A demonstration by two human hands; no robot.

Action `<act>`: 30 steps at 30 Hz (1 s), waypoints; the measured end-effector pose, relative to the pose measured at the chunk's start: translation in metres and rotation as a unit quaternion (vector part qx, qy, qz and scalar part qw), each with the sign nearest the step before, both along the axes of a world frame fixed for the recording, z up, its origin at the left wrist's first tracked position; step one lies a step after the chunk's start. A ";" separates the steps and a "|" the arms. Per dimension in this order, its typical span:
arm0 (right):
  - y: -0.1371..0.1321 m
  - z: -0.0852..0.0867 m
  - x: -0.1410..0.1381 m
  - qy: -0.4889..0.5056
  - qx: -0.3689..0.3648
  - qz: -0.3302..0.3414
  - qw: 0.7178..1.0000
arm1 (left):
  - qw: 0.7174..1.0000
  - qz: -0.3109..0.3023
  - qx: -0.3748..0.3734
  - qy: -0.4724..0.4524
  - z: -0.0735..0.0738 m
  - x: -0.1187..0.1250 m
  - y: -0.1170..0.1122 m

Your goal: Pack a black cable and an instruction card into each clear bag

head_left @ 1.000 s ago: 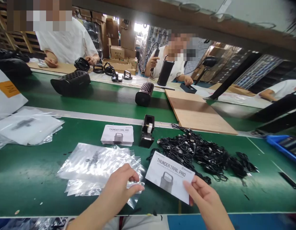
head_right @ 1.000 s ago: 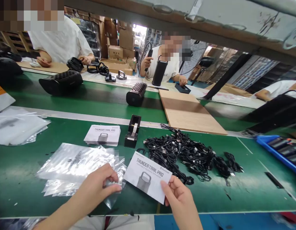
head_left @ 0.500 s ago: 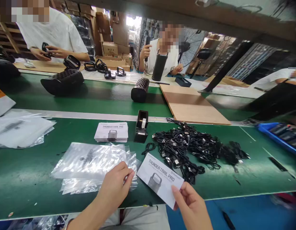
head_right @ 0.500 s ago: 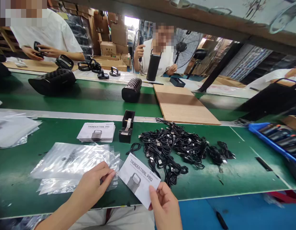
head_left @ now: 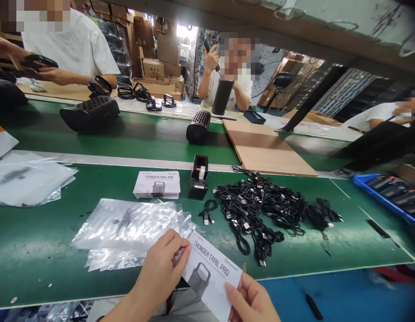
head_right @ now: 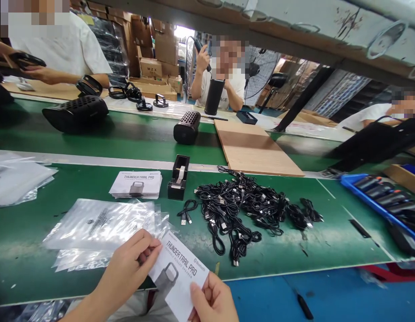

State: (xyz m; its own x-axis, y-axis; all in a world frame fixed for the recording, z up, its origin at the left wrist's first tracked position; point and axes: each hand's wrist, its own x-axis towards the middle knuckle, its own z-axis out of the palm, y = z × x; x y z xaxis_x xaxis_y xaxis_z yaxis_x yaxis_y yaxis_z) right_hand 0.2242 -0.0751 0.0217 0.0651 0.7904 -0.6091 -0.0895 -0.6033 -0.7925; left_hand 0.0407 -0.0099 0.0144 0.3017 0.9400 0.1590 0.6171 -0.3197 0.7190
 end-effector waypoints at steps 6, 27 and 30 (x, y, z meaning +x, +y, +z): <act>0.031 0.013 -0.016 0.039 0.080 0.099 0.991 | 0.999 -0.019 0.001 -0.036 0.012 -0.005 -0.003; 0.101 0.004 -0.028 -0.524 0.257 0.168 0.794 | 0.993 0.072 -0.095 -0.001 0.013 -0.028 0.027; 0.093 0.009 -0.027 -0.336 0.267 0.160 0.889 | 0.993 0.067 -0.092 0.001 0.012 -0.026 0.027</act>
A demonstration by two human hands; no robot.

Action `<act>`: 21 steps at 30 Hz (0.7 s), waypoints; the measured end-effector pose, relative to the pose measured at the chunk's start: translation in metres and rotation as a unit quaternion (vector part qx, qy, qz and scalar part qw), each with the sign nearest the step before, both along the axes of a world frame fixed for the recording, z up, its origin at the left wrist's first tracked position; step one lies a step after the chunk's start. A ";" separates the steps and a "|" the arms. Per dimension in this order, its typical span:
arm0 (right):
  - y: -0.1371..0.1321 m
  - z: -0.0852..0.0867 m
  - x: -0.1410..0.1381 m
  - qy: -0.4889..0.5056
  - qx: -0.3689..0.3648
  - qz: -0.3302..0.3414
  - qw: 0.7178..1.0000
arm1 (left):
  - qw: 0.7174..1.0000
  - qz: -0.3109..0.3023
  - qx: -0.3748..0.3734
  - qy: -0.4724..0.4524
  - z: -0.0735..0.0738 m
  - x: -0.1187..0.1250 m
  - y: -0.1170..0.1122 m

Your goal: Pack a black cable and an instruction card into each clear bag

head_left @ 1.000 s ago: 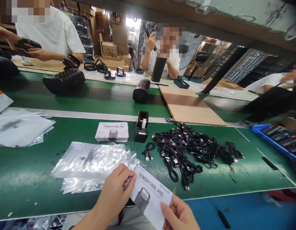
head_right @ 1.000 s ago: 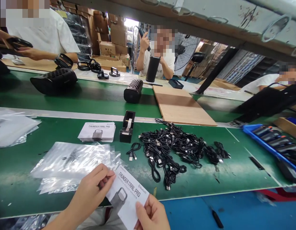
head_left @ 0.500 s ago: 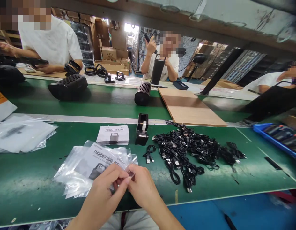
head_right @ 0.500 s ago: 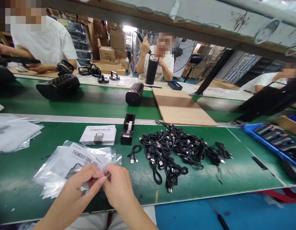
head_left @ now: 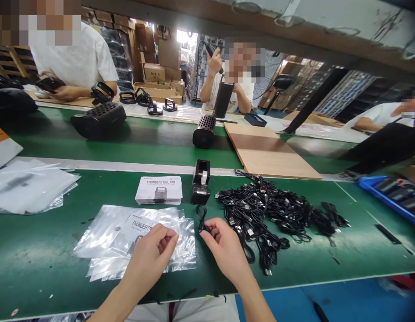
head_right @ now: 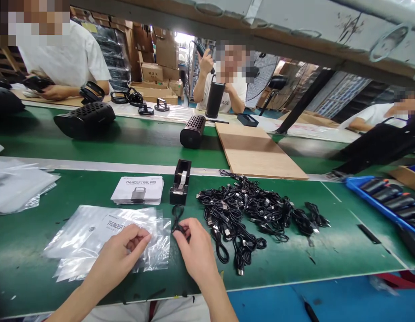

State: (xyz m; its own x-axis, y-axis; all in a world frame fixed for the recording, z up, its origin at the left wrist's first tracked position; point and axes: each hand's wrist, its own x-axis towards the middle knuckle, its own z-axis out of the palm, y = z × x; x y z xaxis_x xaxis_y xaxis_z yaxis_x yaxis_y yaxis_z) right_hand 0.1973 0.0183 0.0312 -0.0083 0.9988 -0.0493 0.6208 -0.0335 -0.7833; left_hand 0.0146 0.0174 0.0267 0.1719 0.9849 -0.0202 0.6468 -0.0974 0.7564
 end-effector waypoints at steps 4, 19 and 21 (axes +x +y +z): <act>-0.010 0.011 0.002 0.102 -0.061 0.125 0.985 | 1.000 0.000 -0.005 -0.023 -0.001 -0.001 0.001; 0.016 0.044 -0.023 -0.101 -0.003 0.217 0.971 | 0.994 -0.004 0.023 -0.103 0.014 -0.004 -0.009; 0.018 0.040 -0.035 -0.051 -0.026 0.140 0.989 | 0.993 0.003 0.033 -0.109 0.016 -0.004 -0.010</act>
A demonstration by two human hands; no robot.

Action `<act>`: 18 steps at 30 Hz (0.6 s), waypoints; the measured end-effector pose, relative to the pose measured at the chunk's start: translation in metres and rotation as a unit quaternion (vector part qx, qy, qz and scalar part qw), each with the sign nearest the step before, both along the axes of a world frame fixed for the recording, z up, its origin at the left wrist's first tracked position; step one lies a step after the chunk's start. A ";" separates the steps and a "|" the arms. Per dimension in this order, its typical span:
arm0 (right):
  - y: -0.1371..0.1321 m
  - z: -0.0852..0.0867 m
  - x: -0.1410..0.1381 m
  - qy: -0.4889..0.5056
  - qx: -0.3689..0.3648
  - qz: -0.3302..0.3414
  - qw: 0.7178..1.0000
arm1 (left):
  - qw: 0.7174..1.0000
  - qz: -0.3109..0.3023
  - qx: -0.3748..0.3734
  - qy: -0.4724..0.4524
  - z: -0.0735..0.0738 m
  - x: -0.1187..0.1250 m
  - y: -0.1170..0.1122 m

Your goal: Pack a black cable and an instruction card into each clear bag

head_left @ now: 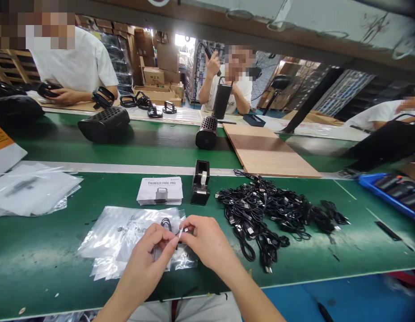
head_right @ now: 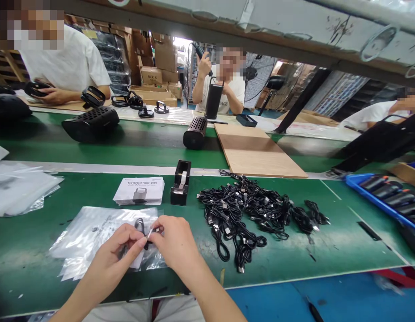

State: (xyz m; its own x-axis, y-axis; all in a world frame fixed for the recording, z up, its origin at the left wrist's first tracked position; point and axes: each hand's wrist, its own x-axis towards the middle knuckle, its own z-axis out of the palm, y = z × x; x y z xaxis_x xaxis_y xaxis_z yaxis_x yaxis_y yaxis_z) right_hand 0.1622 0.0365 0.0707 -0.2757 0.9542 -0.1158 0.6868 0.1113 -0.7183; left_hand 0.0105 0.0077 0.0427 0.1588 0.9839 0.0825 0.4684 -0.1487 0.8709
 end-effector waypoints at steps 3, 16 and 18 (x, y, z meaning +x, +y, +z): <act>0.001 -0.010 -0.015 0.058 -0.030 -0.073 0.995 | 1.000 0.010 0.006 -0.004 0.005 -0.001 0.001; 0.003 0.025 -0.005 0.013 0.013 0.230 0.973 | 0.993 0.051 -0.019 -0.105 0.021 -0.025 0.005; 0.007 0.034 -0.006 -0.014 0.041 0.238 0.970 | 0.988 0.057 -0.021 -0.140 0.028 -0.026 0.006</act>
State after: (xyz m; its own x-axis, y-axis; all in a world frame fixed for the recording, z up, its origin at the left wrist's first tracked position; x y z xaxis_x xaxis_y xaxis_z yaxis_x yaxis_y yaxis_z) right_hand 0.1560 0.0435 0.1043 -0.6848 0.7264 -0.0589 0.5634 0.4764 -0.6750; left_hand -0.0152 0.0136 0.0705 0.0230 0.9976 0.0657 0.2193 -0.0691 0.9732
